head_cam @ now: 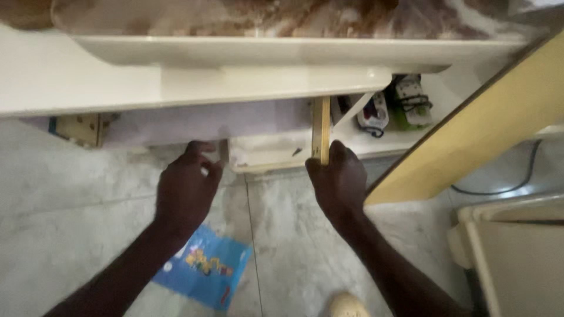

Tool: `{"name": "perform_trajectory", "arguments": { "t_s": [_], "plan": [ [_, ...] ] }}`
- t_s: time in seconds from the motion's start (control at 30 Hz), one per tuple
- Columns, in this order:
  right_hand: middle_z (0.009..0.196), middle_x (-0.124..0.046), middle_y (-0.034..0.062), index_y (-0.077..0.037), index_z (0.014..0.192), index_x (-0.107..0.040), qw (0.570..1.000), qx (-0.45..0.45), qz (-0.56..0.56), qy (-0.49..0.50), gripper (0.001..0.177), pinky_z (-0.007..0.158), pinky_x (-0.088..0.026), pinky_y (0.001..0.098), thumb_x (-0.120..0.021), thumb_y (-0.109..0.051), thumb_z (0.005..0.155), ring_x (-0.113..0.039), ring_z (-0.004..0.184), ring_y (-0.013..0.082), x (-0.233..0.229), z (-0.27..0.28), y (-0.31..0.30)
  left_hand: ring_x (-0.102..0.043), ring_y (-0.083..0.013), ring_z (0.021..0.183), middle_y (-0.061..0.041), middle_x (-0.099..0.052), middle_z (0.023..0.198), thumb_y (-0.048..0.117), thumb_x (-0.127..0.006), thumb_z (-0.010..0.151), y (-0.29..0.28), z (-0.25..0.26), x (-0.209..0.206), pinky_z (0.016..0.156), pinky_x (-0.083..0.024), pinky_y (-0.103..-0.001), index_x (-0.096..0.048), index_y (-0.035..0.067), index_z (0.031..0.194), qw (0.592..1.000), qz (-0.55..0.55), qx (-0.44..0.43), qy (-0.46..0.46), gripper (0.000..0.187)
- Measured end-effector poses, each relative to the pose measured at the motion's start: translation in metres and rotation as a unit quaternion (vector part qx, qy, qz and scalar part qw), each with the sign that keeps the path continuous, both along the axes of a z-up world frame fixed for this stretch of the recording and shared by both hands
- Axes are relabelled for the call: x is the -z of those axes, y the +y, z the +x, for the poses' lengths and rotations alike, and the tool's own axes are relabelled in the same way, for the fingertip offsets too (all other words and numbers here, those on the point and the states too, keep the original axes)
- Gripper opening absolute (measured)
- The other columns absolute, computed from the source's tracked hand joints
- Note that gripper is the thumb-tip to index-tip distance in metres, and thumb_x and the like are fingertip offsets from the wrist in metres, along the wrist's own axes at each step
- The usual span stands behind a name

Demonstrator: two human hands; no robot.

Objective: The person assembles a wooden drawer unit by inserting a wooden panel into a cabinet frame, handling a small white container, and attaching a metal drawer slide. The person then inserts the drawer frame into the cabinet and adjusts its position.

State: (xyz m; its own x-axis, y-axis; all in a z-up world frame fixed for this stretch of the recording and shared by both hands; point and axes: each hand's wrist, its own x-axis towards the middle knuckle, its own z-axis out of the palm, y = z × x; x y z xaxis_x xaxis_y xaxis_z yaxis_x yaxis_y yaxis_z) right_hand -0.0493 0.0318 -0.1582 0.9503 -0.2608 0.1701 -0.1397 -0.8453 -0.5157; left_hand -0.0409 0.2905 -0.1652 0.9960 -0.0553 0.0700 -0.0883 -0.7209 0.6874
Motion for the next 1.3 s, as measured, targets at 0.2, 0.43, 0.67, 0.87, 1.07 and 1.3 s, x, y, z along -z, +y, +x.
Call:
{"name": "perform_trajectory", "arguments": {
  "t_s": [0.2, 0.43, 0.67, 0.87, 1.07, 1.3],
  "plan": [
    [0.076, -0.063, 0.0262, 0.003, 0.084, -0.056, 0.998, -0.030, -0.044, -0.013, 0.030, 0.064, -0.048, 0.0584, -0.073, -0.022, 0.083, -0.062, 0.072, 0.0483, 0.008, -0.001, -0.003, -0.075, -0.0278, 0.076, -0.011, -0.075, 0.086, 0.016, -0.070, 0.092, -0.017, -0.008, 0.000, 0.069, -0.060, -0.040, -0.059, 0.004, 0.115, 0.998, -0.041, 0.037, -0.024, 0.028],
    [0.077, -0.064, 0.0275, 0.002, 0.083, -0.059, 0.999, -0.005, -0.044, 0.016, 0.032, 0.065, -0.049, 0.0577, -0.075, -0.025, 0.080, -0.062, 0.074, 0.0482, 0.016, -0.004, -0.006, -0.075, -0.0298, 0.075, -0.011, -0.074, 0.082, 0.016, -0.073, 0.089, -0.021, -0.012, 0.008, 0.070, -0.059, -0.042, -0.059, 0.008, 0.117, 0.998, -0.062, 0.025, 0.013, 0.032],
    [0.076, -0.066, 0.0239, 0.001, 0.084, -0.062, 0.998, -0.017, -0.061, 0.019, 0.032, 0.065, -0.052, 0.0546, -0.074, -0.028, 0.082, -0.065, 0.070, 0.0432, 0.007, 0.002, 0.001, -0.075, -0.0314, 0.079, -0.011, -0.074, 0.084, 0.016, -0.074, 0.088, -0.020, -0.009, 0.001, 0.070, -0.059, -0.042, -0.060, 0.008, 0.115, 0.997, -0.073, 0.022, -0.025, 0.031],
    [0.076, -0.067, 0.0233, 0.001, 0.080, -0.064, 0.999, -0.018, -0.028, 0.038, 0.028, 0.065, -0.053, 0.0539, -0.071, -0.026, 0.083, -0.066, 0.070, 0.0410, 0.013, 0.006, -0.003, -0.076, -0.0292, 0.081, -0.010, -0.076, 0.091, 0.017, -0.073, 0.088, -0.023, -0.007, -0.008, 0.072, -0.060, -0.041, -0.059, 0.007, 0.117, 0.995, -0.072, 0.016, 0.065, 0.034],
    [0.076, -0.068, 0.0209, 0.003, 0.097, -0.056, 0.997, 0.011, 0.031, 0.075, 0.037, 0.061, -0.057, 0.0508, -0.071, -0.029, 0.084, -0.070, 0.065, 0.0384, 0.004, 0.012, -0.003, -0.076, -0.0288, 0.082, -0.010, -0.076, 0.094, 0.018, -0.072, 0.089, -0.030, -0.005, -0.012, 0.073, -0.061, -0.040, -0.058, 0.007, 0.119, 0.994, -0.070, 0.020, 0.077, 0.035],
    [0.084, -0.068, 0.0234, 0.001, 0.097, -0.057, 0.999, -0.031, 0.003, 0.036, 0.033, 0.066, -0.054, 0.0548, -0.073, -0.024, 0.083, -0.068, 0.078, 0.0435, -0.008, 0.010, -0.001, -0.076, -0.0295, 0.082, -0.010, -0.076, 0.094, 0.021, -0.074, 0.090, -0.039, -0.003, -0.016, 0.073, -0.060, -0.041, -0.058, 0.008, 0.120, 0.994, -0.073, 0.027, 0.076, 0.036]
  ]
}}
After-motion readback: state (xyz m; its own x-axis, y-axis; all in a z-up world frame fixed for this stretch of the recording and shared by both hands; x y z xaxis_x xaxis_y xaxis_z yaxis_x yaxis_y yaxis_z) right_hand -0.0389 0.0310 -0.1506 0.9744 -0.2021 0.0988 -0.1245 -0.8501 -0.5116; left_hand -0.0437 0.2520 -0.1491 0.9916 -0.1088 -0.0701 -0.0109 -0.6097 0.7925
